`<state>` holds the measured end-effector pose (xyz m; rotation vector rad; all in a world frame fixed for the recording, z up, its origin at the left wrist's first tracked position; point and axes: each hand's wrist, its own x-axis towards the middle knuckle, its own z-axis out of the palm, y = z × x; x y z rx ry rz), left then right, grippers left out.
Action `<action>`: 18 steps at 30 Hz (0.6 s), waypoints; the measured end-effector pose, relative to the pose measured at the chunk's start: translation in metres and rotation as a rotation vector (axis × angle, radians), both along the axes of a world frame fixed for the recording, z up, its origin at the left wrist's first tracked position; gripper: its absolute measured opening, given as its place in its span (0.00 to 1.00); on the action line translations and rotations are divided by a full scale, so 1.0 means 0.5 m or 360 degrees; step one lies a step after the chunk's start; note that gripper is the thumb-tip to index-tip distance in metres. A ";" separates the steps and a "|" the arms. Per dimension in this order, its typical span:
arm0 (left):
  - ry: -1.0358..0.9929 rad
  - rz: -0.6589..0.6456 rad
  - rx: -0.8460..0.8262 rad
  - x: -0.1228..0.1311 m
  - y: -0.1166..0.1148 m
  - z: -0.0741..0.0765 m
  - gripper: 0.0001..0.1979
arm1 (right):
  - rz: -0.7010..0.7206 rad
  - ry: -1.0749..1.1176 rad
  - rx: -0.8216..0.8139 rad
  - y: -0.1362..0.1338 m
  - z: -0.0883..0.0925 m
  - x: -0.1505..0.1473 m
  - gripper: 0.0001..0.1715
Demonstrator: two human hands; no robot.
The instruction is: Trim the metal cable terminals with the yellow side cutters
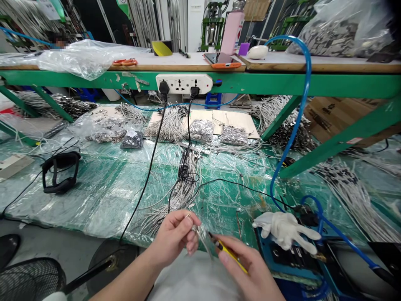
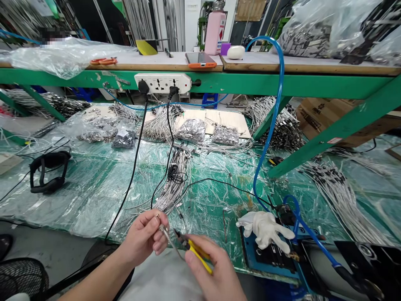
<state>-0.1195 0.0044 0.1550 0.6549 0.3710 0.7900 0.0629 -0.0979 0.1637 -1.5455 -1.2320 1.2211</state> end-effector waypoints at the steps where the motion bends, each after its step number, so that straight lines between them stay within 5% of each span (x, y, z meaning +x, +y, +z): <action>1: 0.0019 0.0036 -0.0009 0.000 0.001 0.001 0.10 | -0.0063 -0.0232 0.0143 -0.002 0.002 0.000 0.21; 7: 0.0102 0.0120 0.0018 0.001 0.000 0.000 0.10 | -0.0168 -0.1170 0.0830 -0.003 0.011 -0.002 0.24; 18: 0.0169 0.0126 0.0083 0.008 -0.004 -0.001 0.13 | -0.0071 -0.1363 0.0860 0.002 0.018 -0.006 0.23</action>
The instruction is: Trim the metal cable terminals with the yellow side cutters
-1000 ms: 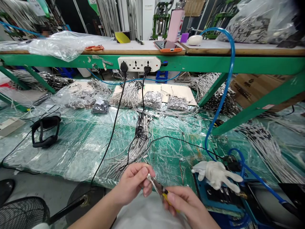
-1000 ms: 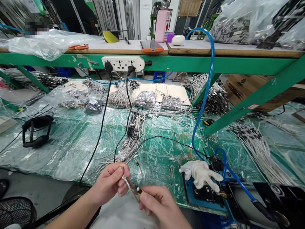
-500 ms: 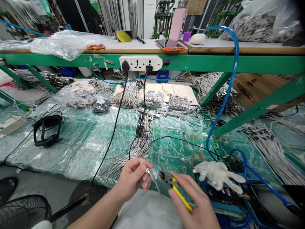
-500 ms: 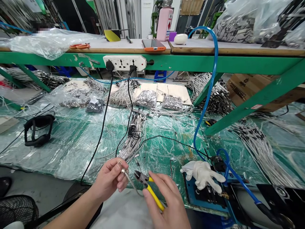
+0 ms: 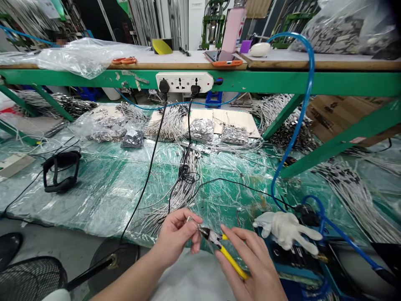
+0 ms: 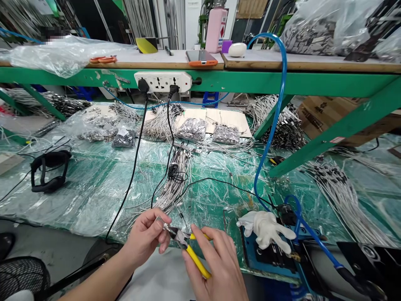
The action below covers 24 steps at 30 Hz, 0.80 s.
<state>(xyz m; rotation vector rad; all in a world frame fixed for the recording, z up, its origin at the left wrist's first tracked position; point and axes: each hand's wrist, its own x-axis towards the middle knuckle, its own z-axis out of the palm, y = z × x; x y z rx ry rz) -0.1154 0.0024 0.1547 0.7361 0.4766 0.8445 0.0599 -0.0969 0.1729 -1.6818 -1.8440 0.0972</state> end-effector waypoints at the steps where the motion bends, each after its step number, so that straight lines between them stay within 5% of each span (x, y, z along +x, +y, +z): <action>1: 0.0012 0.0003 0.0012 0.000 0.000 -0.001 0.13 | -0.0005 0.0002 -0.0012 -0.001 0.001 0.000 0.23; 24: 0.0186 0.0068 0.0011 0.008 -0.004 0.004 0.16 | -0.0023 0.0111 -0.0220 -0.011 0.001 -0.003 0.24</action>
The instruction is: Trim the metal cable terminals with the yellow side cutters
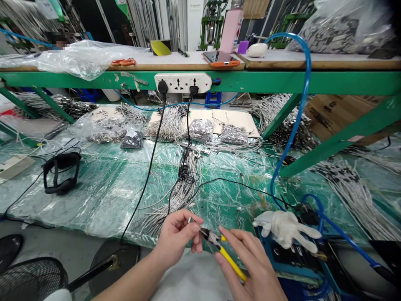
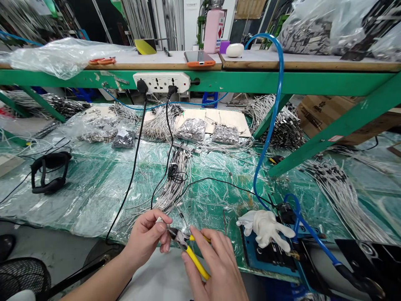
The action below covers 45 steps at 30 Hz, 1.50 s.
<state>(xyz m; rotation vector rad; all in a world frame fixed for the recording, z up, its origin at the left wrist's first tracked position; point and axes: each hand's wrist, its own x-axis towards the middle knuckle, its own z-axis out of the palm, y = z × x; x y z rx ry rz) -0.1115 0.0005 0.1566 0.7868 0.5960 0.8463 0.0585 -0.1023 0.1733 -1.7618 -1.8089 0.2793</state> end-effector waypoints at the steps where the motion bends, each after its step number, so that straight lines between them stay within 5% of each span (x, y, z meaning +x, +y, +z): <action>1: 0.0010 0.0006 0.0002 0.001 0.000 0.001 0.17 | 0.0005 0.0007 -0.0016 0.000 -0.002 0.001 0.24; 14: 0.0503 0.0428 0.0183 0.020 -0.009 0.009 0.21 | 0.0036 0.0164 0.0010 0.001 -0.020 0.000 0.21; 20: 0.0559 0.0164 0.0337 0.002 0.010 -0.007 0.21 | 0.0053 0.0608 -0.0398 0.005 -0.005 -0.007 0.20; 23: 0.0558 0.0028 0.0531 -0.014 0.020 -0.011 0.20 | 0.0050 0.0750 -0.0564 0.009 -0.003 -0.010 0.22; 28: 0.0989 0.0161 0.1091 -0.021 0.034 -0.011 0.15 | 0.0026 0.0874 -0.0673 0.020 -0.001 -0.016 0.24; 33: 0.1134 0.0196 0.1429 -0.014 0.037 -0.043 0.10 | -0.0051 0.0962 -0.0713 0.033 -0.003 -0.020 0.26; 40: 0.1138 0.0166 0.0999 -0.003 0.041 -0.064 0.15 | -0.0078 0.1155 -0.1091 0.036 -0.039 -0.016 0.30; 45: 0.1121 0.0099 0.0683 0.004 0.040 -0.060 0.24 | -0.0046 0.1131 -0.1013 0.038 -0.031 -0.017 0.29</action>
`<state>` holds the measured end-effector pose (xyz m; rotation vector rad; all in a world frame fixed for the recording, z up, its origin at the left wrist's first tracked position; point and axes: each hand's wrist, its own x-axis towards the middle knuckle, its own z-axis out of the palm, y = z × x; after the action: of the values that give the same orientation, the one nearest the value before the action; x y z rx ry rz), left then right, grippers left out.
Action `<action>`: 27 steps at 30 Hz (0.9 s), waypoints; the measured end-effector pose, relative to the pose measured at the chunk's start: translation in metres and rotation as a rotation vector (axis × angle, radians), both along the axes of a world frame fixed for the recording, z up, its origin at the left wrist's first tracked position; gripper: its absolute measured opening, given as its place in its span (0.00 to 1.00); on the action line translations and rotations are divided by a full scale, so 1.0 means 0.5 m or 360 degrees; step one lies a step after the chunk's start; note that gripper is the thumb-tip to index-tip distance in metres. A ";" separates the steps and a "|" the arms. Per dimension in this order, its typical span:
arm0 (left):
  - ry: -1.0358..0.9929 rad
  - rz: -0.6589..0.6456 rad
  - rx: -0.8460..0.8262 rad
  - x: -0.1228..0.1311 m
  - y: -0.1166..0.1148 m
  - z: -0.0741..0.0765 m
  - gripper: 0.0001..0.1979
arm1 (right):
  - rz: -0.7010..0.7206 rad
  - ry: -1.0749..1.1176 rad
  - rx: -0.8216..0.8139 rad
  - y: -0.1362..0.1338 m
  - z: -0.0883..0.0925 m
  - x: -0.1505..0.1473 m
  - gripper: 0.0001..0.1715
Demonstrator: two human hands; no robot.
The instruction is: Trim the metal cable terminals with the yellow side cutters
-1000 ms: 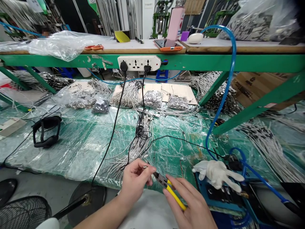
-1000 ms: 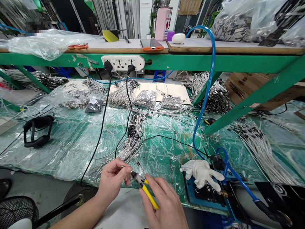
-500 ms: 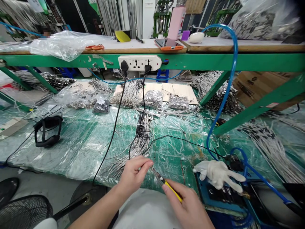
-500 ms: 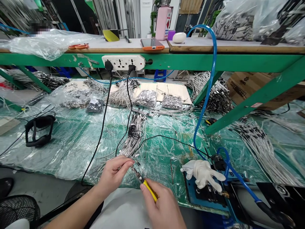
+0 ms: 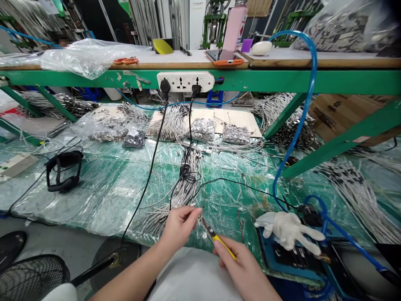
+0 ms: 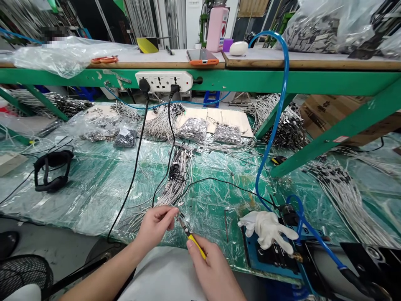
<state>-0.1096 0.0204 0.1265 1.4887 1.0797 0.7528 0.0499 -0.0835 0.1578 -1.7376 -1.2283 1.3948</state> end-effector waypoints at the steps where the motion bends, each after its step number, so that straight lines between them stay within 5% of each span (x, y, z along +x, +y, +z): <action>1: -0.0011 0.0016 -0.0040 0.000 -0.001 0.000 0.24 | -0.0004 0.0009 0.0016 0.000 0.002 0.000 0.29; 9: -0.0077 0.0103 -0.0119 -0.001 -0.016 0.002 0.25 | -0.0019 0.0059 0.0072 -0.007 0.001 0.005 0.28; 20: -0.0064 0.0180 0.0668 -0.009 -0.032 0.005 0.11 | 0.0055 -0.0177 0.0078 -0.013 0.000 0.009 0.30; 27: -0.0046 0.0130 0.0767 -0.011 -0.029 0.005 0.10 | 0.0057 -0.0233 0.0116 -0.016 -0.012 0.012 0.28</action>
<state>-0.1151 0.0057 0.1289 1.8352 0.9828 1.1466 0.0559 -0.0916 0.1518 -1.8016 -1.3776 1.2449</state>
